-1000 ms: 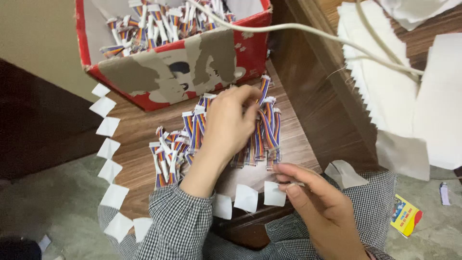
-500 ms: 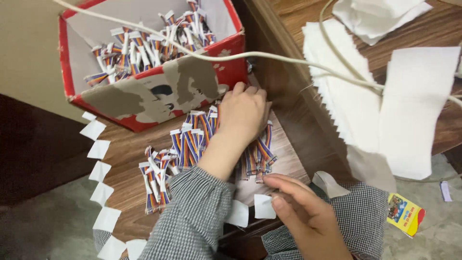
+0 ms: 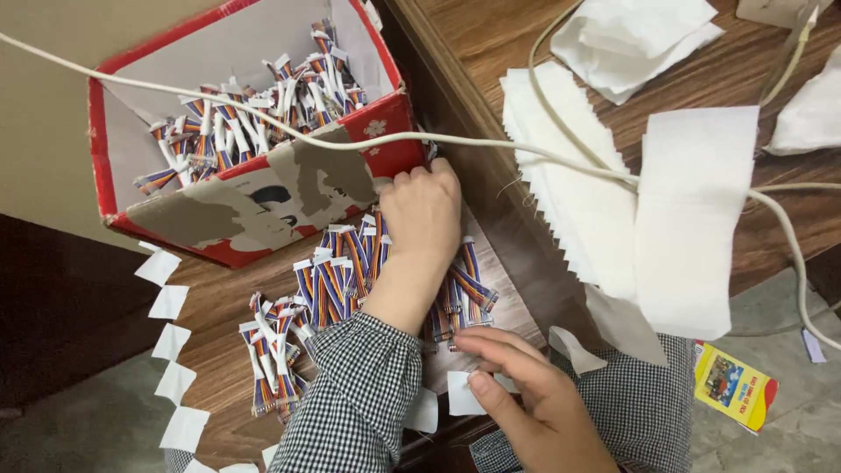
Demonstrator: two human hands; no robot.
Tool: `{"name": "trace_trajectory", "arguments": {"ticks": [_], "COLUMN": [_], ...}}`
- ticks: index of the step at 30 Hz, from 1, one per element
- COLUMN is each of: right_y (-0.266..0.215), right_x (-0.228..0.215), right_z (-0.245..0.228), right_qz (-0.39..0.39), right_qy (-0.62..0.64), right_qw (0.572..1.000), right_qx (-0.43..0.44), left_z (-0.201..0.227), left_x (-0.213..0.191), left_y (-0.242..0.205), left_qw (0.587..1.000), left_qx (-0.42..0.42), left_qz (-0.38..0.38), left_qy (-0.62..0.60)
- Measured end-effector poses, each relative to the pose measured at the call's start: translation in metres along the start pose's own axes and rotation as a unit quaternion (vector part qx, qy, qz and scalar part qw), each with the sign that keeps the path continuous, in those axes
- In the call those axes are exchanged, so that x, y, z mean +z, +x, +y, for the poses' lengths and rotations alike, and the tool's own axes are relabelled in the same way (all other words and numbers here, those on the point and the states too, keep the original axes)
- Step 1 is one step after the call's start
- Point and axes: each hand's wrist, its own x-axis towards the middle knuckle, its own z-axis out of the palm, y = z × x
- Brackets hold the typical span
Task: Labeling small multi-colored ribbon cables with white adhesive stickers
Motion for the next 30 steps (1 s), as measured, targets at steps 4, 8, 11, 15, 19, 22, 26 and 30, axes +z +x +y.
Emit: {"name": "trace_trajectory", "arguments": {"ticks": [4,8,11,15,19,22,26,30], "right_y": [0.001,0.0,0.001,0.006,0.015,0.021,0.026,0.027], "right_x": [0.002,0.001,0.001,0.0,0.001,0.0,0.002,0.005], "right_z": [-0.002,0.0,0.0,-0.001,0.005,0.006,0.002,-0.011], "right_qz": [-0.005,-0.009,-0.003,-0.003,-0.02,-0.013,0.008,0.055], "right_qy": [0.0,0.025,0.036,0.026,0.059,0.106,0.097,0.067], "right_qw": [1.0,0.999,0.999,1.0,0.998,0.994,0.994,0.994], "right_qx": [-0.007,0.029,0.008,-0.001,0.001,0.015,0.046,0.068], "left_z": [0.0,0.002,0.0,-0.002,-0.005,-0.004,-0.016,-0.04], "left_x": [-0.006,-0.014,-0.016,-0.027,-0.04,-0.054,-0.079,-0.121], "left_y": [0.001,0.003,0.005,0.007,0.007,0.008,0.007,-0.003], "left_qw": [0.999,0.998,0.998,0.993,0.994,0.993,0.991,0.974], "left_qx": [0.014,0.03,0.035,0.057,0.071,0.081,0.056,0.002], "left_qz": [0.009,0.04,0.055,0.099,0.084,0.081,0.072,-0.018], "left_qy": [0.039,0.023,0.026,0.025,0.005,-0.01,-0.094,-0.227]}}
